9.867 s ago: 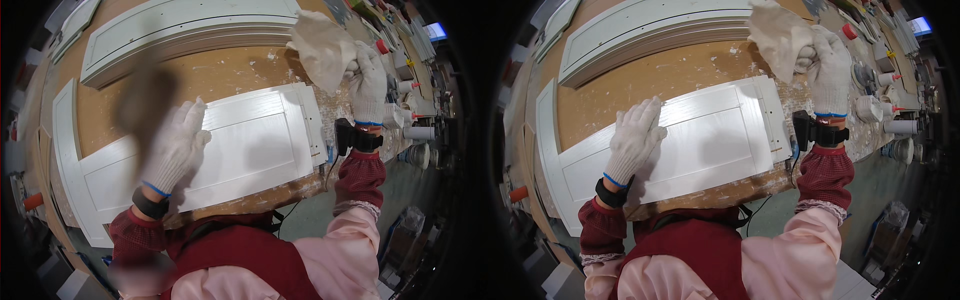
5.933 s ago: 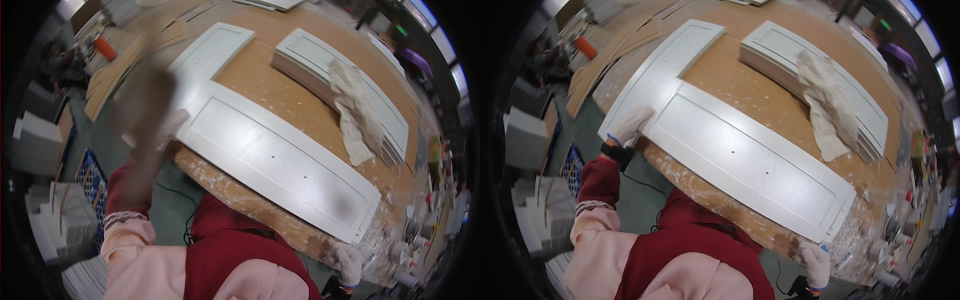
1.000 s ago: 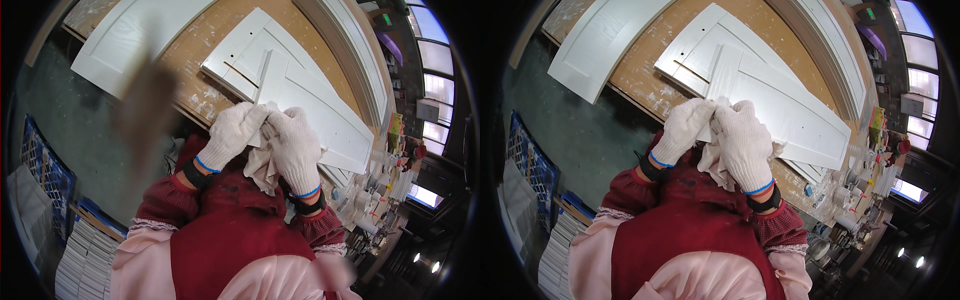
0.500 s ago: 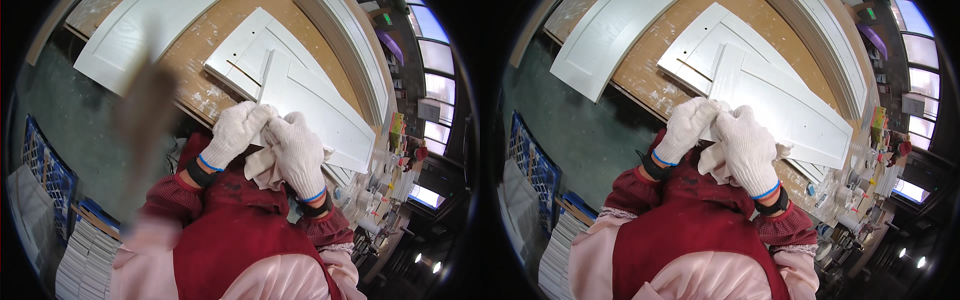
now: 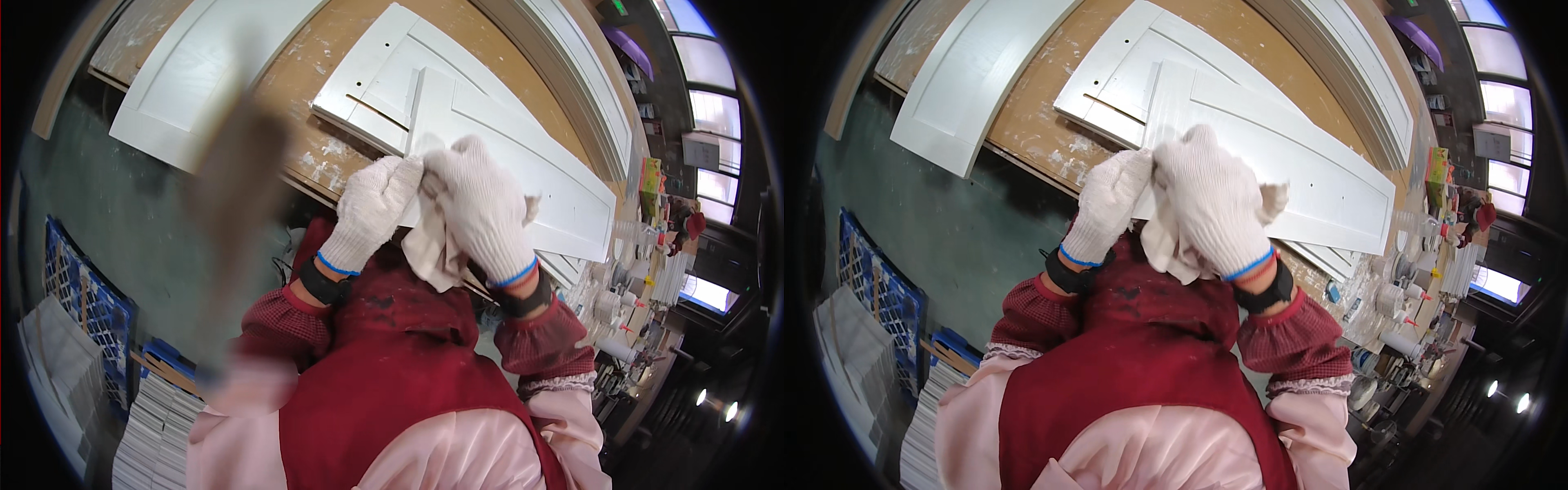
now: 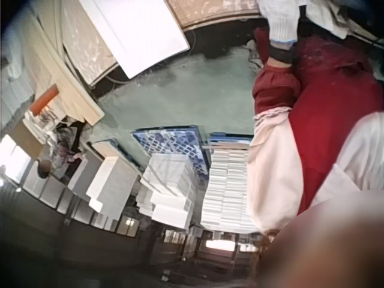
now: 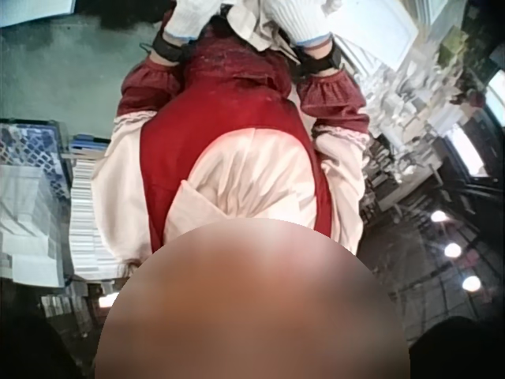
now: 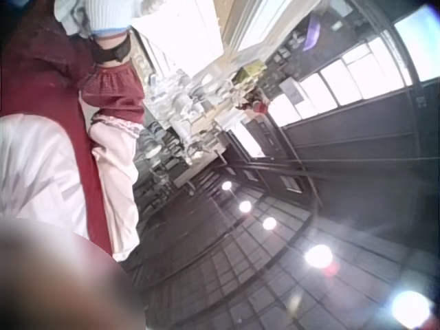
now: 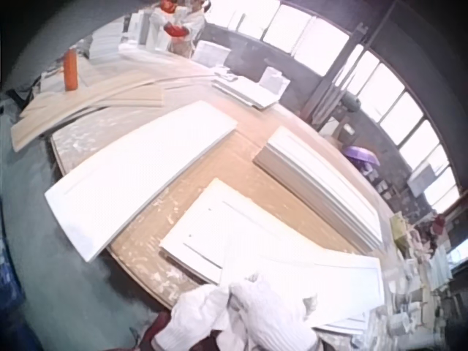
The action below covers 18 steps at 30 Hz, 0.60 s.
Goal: The person wipes a wooden panel with a cloth, applies a blue block to its edges and surface, and wipes it again before repeating the process on a smaller panel.
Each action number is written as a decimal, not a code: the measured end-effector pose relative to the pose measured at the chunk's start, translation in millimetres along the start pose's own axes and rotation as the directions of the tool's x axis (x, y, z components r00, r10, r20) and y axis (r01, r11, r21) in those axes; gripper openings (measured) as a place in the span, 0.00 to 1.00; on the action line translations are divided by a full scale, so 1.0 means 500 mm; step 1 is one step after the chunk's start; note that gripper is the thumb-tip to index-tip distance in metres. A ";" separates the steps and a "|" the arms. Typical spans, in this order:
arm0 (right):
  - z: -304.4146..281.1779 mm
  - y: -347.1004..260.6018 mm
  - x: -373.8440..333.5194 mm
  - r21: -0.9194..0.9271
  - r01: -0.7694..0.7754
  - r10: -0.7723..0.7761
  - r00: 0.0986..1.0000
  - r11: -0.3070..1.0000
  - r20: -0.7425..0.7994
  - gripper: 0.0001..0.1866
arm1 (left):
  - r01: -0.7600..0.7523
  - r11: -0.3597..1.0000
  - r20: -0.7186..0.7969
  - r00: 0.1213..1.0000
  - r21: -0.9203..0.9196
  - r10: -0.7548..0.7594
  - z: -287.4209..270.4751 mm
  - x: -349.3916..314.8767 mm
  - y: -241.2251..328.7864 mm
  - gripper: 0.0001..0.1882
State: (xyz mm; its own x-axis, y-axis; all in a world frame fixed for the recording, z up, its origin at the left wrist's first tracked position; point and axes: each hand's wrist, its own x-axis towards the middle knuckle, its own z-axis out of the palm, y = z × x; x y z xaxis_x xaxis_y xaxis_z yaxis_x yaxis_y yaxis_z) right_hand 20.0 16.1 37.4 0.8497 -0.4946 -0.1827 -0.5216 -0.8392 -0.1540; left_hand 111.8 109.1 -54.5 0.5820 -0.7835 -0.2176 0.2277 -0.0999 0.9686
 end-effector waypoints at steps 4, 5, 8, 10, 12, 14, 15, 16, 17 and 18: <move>-0.011 -0.026 -0.012 -0.101 -0.019 0.034 0.988 0.995 0.150 0.06 | -0.113 0.993 0.008 0.994 -0.018 0.113 0.001 0.001 -0.033 0.21; -0.013 -0.026 -0.020 -0.131 -0.024 0.049 0.981 0.991 0.189 0.06 | -0.112 0.994 0.012 0.994 -0.019 0.112 0.002 0.001 -0.022 0.21; -0.019 -0.015 -0.036 -0.028 0.001 0.004 0.984 1.000 0.176 0.06 | 0.133 0.989 0.108 0.986 -0.059 -0.126 0.007 0.003 0.003 0.20; -0.007 0.008 0.005 -0.034 0.027 -0.024 0.996 0.999 0.088 0.06 | -0.170 0.985 -0.039 0.985 0.029 0.171 0.009 0.005 -0.019 0.20; -0.006 0.009 0.014 -0.035 0.068 -0.069 0.998 0.997 -0.007 0.06 | -0.112 0.994 -0.047 0.993 -0.003 0.111 0.008 0.006 -0.020 0.20; -0.019 -0.015 -0.004 -0.074 -0.005 0.016 0.988 0.997 0.151 0.05 | -0.070 0.997 -0.032 0.997 0.020 0.071 0.005 0.004 -0.015 0.20; -0.021 -0.022 -0.015 -0.101 -0.036 0.058 0.972 0.994 0.227 0.05 | -0.073 0.997 -0.031 0.997 0.022 0.074 0.005 0.005 -0.011 0.20; -0.005 -0.015 -0.040 -0.140 0.045 -0.014 0.976 0.989 0.216 0.04 | 0.002 1.000 0.001 1.000 0.000 -0.002 0.006 0.004 -0.003 0.20; -0.013 -0.014 -0.039 -0.096 0.025 -0.001 0.971 0.995 0.240 0.05 | 0.077 0.997 0.035 0.996 -0.020 -0.076 0.006 0.003 0.003 0.21; -0.021 -0.015 -0.036 -0.052 0.004 0.010 0.965 0.999 0.263 0.05 | 0.073 0.997 0.036 0.997 -0.016 -0.072 0.008 0.005 -0.003 0.21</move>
State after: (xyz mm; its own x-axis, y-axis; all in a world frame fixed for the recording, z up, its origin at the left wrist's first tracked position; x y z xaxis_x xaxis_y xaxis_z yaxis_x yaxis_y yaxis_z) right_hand 9.4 28.6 52.0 0.7944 -0.4259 -0.4330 -0.5133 -0.8519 -0.1038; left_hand 109.8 105.0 -56.0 0.5357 -0.7956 -0.2828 0.2818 -0.1472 0.9481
